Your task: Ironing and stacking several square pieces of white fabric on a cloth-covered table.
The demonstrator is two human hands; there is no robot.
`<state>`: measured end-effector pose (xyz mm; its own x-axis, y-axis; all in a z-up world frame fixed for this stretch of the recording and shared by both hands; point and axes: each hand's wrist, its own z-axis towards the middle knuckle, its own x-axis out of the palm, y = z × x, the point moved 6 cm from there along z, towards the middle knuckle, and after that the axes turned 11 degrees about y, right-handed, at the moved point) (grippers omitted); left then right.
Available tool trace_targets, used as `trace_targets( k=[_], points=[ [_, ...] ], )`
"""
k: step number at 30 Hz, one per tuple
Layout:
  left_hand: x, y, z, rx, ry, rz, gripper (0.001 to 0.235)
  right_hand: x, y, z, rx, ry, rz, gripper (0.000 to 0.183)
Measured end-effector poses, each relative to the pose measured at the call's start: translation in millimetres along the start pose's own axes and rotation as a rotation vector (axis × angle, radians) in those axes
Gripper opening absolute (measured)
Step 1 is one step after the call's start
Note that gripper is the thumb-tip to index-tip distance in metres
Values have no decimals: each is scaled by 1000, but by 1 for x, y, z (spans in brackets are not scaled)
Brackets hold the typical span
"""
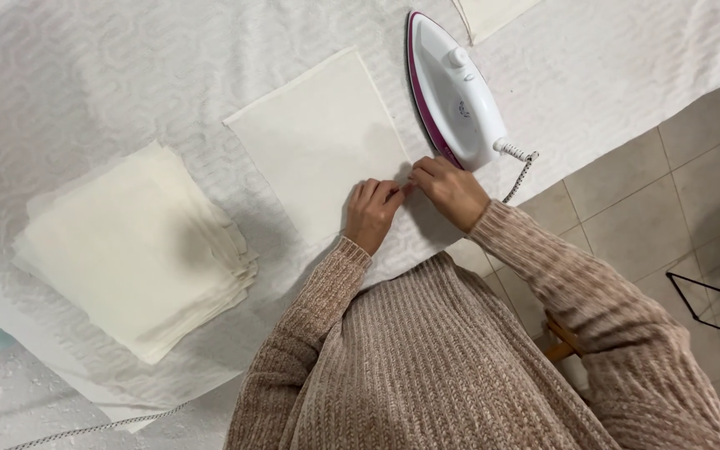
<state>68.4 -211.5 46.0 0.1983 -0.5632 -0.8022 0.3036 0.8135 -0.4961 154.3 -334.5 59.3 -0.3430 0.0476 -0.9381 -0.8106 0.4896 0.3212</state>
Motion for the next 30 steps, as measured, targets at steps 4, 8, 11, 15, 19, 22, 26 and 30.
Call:
trace_targets(
  k=[4, 8, 11, 15, 19, 22, 26, 30],
  points=[
    [-1, -4, 0, 1, 15, 21, 17, -102, -24, 17, 168, -35, 249, 7],
    [12, -3, -5, -117, 178, 143, 39, -135, -74, 40, 282, -155, 39, 59],
    [7, -4, 1, -111, 166, 126, 39, -112, -104, 51, 450, 106, 447, 46],
    [6, -4, 1, -111, 139, 129, 34, -111, -97, 44, 552, 332, 770, 36],
    [11, -2, -6, -15, -55, 28, 16, -128, -79, 2, 408, 318, 467, 38],
    [9, 5, -3, -49, -68, 15, 11, -116, -81, -36, 286, 332, 173, 58],
    [14, 6, -7, -75, -72, 17, 10, -105, -89, -83, 294, 468, -3, 53],
    [16, 5, -6, -67, -67, 29, 10, -112, -71, -90, 218, 495, -169, 54]
  ],
)
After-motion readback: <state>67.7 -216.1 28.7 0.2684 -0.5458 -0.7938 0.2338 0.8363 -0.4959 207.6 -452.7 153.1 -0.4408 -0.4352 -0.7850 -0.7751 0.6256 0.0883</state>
